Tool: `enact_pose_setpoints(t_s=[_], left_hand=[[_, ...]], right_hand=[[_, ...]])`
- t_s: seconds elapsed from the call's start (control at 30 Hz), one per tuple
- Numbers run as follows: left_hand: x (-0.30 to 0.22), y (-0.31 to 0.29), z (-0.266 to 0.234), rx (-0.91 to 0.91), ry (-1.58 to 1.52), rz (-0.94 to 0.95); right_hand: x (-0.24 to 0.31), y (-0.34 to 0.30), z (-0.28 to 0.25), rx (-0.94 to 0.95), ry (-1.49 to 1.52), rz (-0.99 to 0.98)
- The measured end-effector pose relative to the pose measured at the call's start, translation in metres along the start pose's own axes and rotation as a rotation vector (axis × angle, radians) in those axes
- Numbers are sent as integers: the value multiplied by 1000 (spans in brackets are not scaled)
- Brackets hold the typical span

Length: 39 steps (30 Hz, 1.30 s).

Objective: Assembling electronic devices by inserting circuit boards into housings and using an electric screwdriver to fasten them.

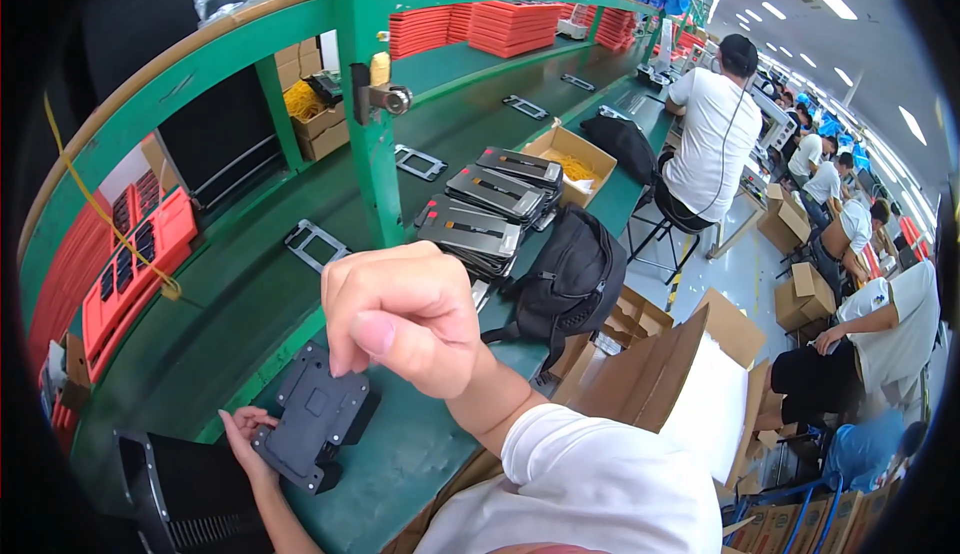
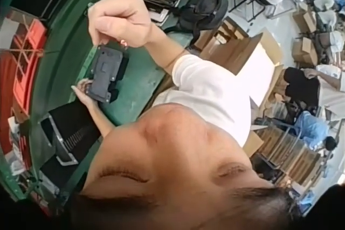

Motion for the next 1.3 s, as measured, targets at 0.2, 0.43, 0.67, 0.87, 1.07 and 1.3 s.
enact_pose_setpoints(t_s=[0.2,0.43,0.67,0.87,1.07,1.3], left_hand=[[3,-2,7,91,-6,35],[5,-5,8,52,116,65],[7,-5,6,47,89,50],[1,-9,-1,144,184,92],[3,-6,14,171,95,104],[0,-11,15,236,112,138]], right_hand=[[-13,4,11,95,-79,-12],[-22,4,31,159,-154,-27],[-24,3,32,187,-163,-38],[-34,9,33,218,-265,37],[-111,15,3,88,-377,342],[-322,-52,20,534,-1125,499]])
Point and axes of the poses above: each hand's wrist, its own y-axis towards the middle knuckle, its own z-axis out of the palm, x = y × z, the point moved 2 cm from there along y, towards the middle knuckle, and after that the axes turned 12 degrees about -y, right-handed, at the moved point
